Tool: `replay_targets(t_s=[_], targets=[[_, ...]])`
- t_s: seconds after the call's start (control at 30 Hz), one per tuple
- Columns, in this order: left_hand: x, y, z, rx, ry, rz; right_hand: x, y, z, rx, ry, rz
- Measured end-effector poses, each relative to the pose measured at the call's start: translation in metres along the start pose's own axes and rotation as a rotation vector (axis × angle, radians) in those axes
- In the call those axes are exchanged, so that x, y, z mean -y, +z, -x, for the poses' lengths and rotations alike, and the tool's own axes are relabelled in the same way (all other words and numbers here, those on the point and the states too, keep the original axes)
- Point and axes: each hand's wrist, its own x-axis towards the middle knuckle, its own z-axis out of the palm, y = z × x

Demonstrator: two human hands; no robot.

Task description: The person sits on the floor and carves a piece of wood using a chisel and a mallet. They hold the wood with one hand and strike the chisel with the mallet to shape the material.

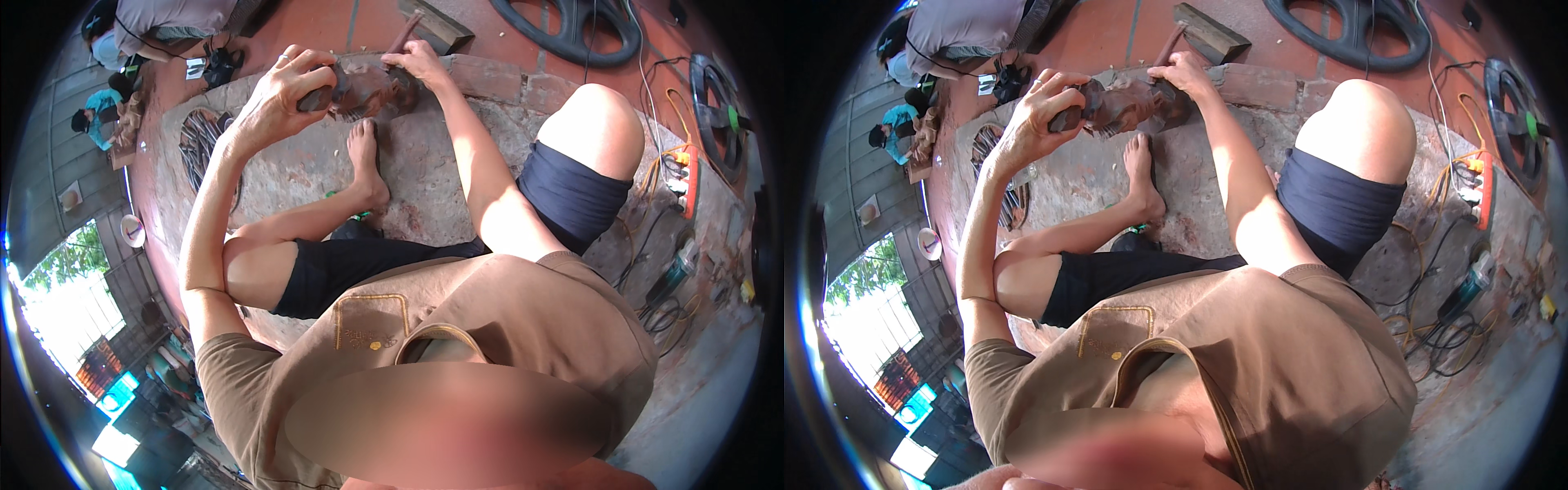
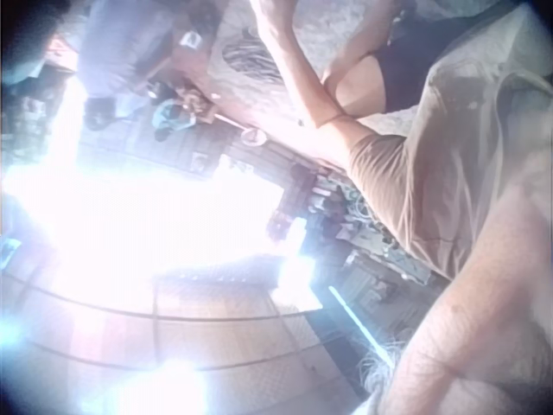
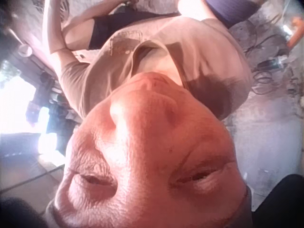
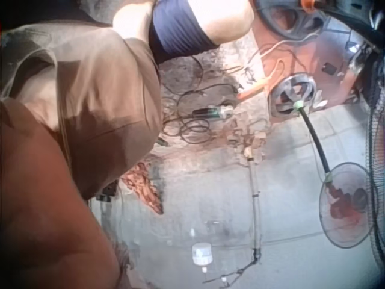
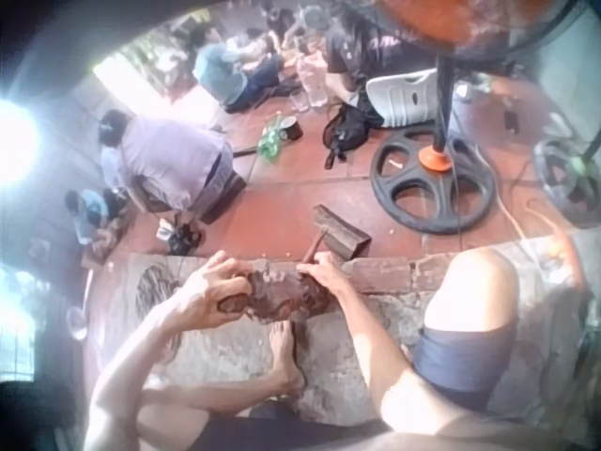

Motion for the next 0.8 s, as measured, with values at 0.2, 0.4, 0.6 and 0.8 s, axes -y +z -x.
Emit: replay_targets(t_s=[0.2, 0.4, 0.6, 0.8], targets=[[0.003, 0.0, -0.002, -0.018, 0.008, 0.008, 0.017, 0.025, -0.026, 0.017, -0.125, 0.064], [0.007, -0.001, -0.003, -0.024, -0.015, -0.003, 0.008, 0.022, -0.016, -0.028, 0.031, 0.057], [0.013, -0.001, -0.001, -0.046, -0.022, 0.004, -0.01, 0.004, 0.013, -0.152, 0.011, -0.077], [0.017, -0.002, -0.006, -0.036, -0.039, 0.012, -0.026, -0.006, 0.026, -0.12, 0.025, -0.206]])
